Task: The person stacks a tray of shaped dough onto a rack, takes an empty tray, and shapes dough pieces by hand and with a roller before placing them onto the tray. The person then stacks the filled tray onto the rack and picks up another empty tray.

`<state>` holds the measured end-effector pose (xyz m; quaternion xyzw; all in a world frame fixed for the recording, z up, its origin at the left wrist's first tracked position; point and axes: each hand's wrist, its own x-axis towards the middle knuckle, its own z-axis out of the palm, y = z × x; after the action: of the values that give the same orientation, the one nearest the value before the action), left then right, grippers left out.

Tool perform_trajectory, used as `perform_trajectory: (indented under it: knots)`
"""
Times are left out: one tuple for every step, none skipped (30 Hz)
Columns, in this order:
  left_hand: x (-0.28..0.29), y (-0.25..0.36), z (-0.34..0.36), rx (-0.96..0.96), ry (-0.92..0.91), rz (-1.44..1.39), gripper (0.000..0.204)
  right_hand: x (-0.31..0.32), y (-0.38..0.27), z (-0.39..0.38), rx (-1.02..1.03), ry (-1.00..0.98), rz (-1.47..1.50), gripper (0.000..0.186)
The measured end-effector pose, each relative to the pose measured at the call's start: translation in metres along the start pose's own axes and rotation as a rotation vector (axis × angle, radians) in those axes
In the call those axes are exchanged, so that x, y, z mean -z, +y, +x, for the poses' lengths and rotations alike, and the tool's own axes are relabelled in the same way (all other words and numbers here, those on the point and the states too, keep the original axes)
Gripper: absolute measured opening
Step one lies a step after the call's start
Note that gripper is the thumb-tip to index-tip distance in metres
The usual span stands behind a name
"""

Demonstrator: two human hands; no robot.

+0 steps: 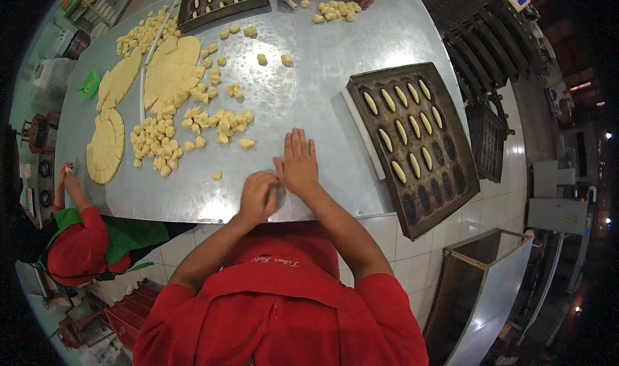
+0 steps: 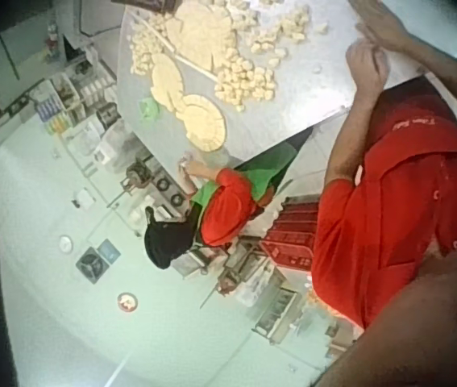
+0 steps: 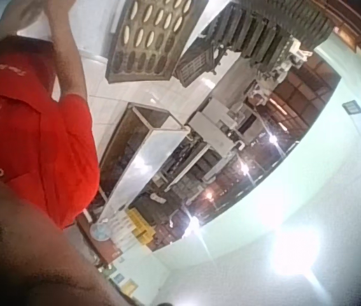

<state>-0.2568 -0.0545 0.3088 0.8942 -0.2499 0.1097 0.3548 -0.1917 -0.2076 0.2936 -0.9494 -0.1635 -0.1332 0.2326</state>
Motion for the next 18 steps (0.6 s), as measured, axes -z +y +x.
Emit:
perform_trajectory:
  knots:
    - [0.004,-0.004,0.002,0.050,0.084,-0.031,0.021,-0.001,-0.003,-0.011,-0.005,-0.005,0.000,0.064]
    - [0.010,-0.009,0.003,0.050,0.204,0.020,0.016,0.001,-0.013,-0.031,0.055,-0.093,0.000,0.070]
    - [0.017,-0.015,0.005,0.060,0.209,0.025,0.016,0.005,-0.021,-0.051,0.119,-0.177,0.001,0.076]
    - [0.024,-0.022,0.005,0.133,0.213,0.008,0.016,0.011,-0.029,-0.078,0.145,-0.231,0.044,0.079]
    - [0.031,-0.028,0.005,0.204,0.216,-0.011,0.015,0.017,-0.036,-0.100,0.169,-0.284,0.086,0.082]
    - [0.037,-0.036,0.007,0.217,0.219,-0.001,0.014,0.016,-0.038,-0.109,0.173,-0.288,0.088,0.082]
    - [0.041,-0.043,0.010,0.222,0.221,0.002,0.014,0.015,-0.040,-0.115,0.137,-0.318,0.114,0.083]
    - [0.043,-0.050,0.015,0.236,0.206,0.040,0.014,0.013,-0.040,-0.117,0.096,-0.347,0.138,0.083]
    - [0.048,-0.052,0.022,0.252,0.188,0.081,0.015,0.010,-0.041,-0.107,0.095,-0.348,0.140,0.083]
    - [0.051,-0.050,0.029,0.482,0.121,0.051,0.018,0.004,-0.036,-0.085,0.095,-0.291,0.081,0.082]
    - [0.050,-0.050,0.039,0.478,0.121,0.051,0.018,0.000,-0.030,-0.059,0.093,-0.230,0.018,0.081]
    - [0.049,-0.051,0.050,0.560,0.100,0.063,0.020,-0.002,-0.024,-0.033,0.058,-0.175,0.016,0.078]
    - [0.048,-0.053,0.059,0.641,0.077,0.077,0.022,-0.004,-0.017,-0.005,0.022,-0.119,0.015,0.075]
    - [0.043,-0.057,0.066,0.627,0.075,0.074,0.022,-0.008,-0.005,0.020,0.013,-0.024,-0.011,0.074]
    - [0.036,-0.067,0.069,0.574,0.097,0.123,0.024,-0.012,0.005,0.040,0.008,0.069,-0.034,0.073]
    - [0.029,-0.073,0.070,0.521,0.118,0.169,0.025,-0.011,0.013,0.053,0.005,0.074,-0.037,0.073]
    - [0.029,-0.074,0.069,0.518,0.121,0.171,0.025,-0.007,0.020,0.066,0.019,0.163,-0.041,0.064]
    - [0.029,-0.073,0.066,0.539,0.125,0.092,0.025,-0.002,0.026,0.071,0.033,0.252,-0.045,0.056]
